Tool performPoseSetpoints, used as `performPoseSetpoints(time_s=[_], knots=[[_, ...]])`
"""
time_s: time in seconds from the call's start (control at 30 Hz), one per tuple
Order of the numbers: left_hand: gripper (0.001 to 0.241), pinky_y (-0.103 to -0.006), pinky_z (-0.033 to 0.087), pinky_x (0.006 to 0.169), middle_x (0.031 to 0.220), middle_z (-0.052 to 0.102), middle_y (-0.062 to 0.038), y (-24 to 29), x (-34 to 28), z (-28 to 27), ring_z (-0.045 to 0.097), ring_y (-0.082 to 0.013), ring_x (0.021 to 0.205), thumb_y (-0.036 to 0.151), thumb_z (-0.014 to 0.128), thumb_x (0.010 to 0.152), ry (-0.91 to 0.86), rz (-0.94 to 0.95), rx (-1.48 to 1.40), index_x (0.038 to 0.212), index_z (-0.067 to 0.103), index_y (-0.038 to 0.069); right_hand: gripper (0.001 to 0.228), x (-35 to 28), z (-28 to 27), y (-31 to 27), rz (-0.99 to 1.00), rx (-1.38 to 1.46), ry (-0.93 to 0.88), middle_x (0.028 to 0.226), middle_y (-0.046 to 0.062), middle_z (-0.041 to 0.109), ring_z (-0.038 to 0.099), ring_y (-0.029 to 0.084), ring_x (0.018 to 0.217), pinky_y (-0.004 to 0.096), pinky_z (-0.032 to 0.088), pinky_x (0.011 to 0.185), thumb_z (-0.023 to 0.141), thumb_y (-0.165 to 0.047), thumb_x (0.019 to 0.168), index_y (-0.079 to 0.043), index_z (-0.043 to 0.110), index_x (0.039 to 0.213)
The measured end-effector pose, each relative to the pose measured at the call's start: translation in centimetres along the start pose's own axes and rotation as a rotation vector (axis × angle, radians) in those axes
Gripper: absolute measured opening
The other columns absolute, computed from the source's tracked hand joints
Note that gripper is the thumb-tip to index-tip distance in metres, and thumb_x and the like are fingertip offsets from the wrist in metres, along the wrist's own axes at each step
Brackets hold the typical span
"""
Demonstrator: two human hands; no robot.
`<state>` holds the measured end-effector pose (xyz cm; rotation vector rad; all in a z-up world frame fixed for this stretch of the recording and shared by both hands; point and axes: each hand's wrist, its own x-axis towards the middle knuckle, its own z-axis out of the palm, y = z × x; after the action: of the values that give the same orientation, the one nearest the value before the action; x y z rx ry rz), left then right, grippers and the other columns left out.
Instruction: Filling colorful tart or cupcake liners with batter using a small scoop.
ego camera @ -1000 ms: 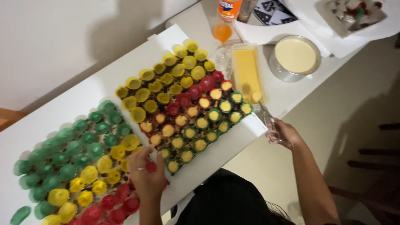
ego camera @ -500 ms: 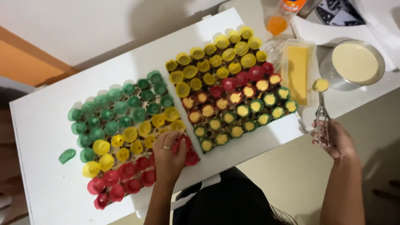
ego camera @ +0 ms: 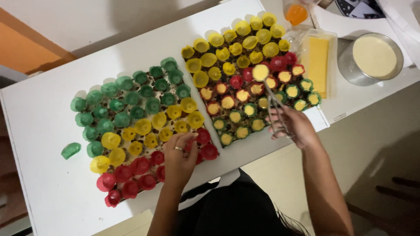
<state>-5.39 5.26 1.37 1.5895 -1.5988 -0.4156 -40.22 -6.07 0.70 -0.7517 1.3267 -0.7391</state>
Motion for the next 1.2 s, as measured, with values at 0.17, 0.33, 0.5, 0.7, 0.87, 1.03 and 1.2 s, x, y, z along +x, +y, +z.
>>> performPoseSetpoints(time_s=[0.17,0.33,0.5,0.7,0.87,1.03,1.2], knots=[[0.024,-0.0428,0.043,0.093,0.114,0.069,-0.009,-0.8,-0.5,-1.0,0.064,-0.0300,0.108,0.008,0.074,0.089,0.001,-0.002,-0.032,0.112,0.068,0.010,0.047,3.1,2.6,0.8,-0.026,-0.171,0.059,0.093,0.010,0.071,0.070,0.022,0.067,0.032,0.053,0.053,0.040,-0.037,0.107,0.002,0.064,0.119],[0.024,-0.0431,0.042,0.094,0.113,0.069,-0.009,-1.5,-0.9,-2.1,0.064,-0.0293,0.106,0.007,0.073,0.089,-0.004,-0.054,-0.022,0.112,0.068,0.009,0.043,3.9,3.6,0.8,-0.079,-0.363,0.103,0.072,0.009,0.066,0.066,0.019,0.056,0.030,0.049,0.048,0.044,-0.035,0.107,0.000,0.068,0.114],[0.025,-0.0424,0.043,0.095,0.113,0.069,-0.008,-2.4,-1.1,-2.3,0.065,-0.0281,0.105,0.006,0.073,0.088,0.028,-0.032,-0.036,0.113,0.068,0.009,0.045,3.5,4.3,0.9,-0.093,-0.502,0.169,0.068,0.011,0.064,0.063,0.021,0.054,0.035,0.048,0.049,0.045,-0.037,0.108,0.001,0.067,0.108],[0.026,-0.0417,0.043,0.095,0.111,0.069,-0.007,-2.6,-0.8,-2.2,0.065,-0.0268,0.102,0.006,0.072,0.088,0.015,-0.037,-0.048,0.113,0.068,0.010,0.046,2.3,6.1,-0.2,-0.205,-0.917,0.328,0.069,0.023,0.066,0.065,0.035,0.062,0.047,0.051,0.063,0.045,-0.036,0.109,0.004,0.066,0.102],[0.027,-0.0415,0.042,0.095,0.111,0.070,-0.007,-2.3,-0.8,-2.3,0.065,-0.0266,0.103,0.006,0.072,0.087,0.010,-0.034,-0.048,0.114,0.069,0.010,0.045,2.0,6.5,-0.3,-0.272,-1.062,0.372,0.079,0.029,0.067,0.066,0.047,0.074,0.055,0.052,0.070,0.045,-0.035,0.109,0.004,0.065,0.102],[0.025,-0.0407,0.041,0.095,0.111,0.069,-0.007,-2.9,-1.1,-2.1,0.064,-0.0253,0.102,0.007,0.073,0.088,0.007,-0.060,-0.042,0.112,0.068,0.011,0.045,1.9,6.9,-0.6,-0.219,-1.095,0.370,0.083,0.031,0.068,0.067,0.048,0.077,0.056,0.052,0.073,0.042,-0.035,0.110,0.005,0.063,0.104],[0.026,-0.0399,0.039,0.093,0.111,0.070,-0.006,-3.0,-1.0,-2.3,0.064,-0.0243,0.101,0.007,0.073,0.087,0.003,-0.069,-0.024,0.113,0.068,0.011,0.045,1.4,7.6,-1.1,-0.202,-1.119,0.370,0.083,0.031,0.068,0.067,0.048,0.077,0.057,0.052,0.074,0.041,-0.035,0.110,0.005,0.062,0.105]])
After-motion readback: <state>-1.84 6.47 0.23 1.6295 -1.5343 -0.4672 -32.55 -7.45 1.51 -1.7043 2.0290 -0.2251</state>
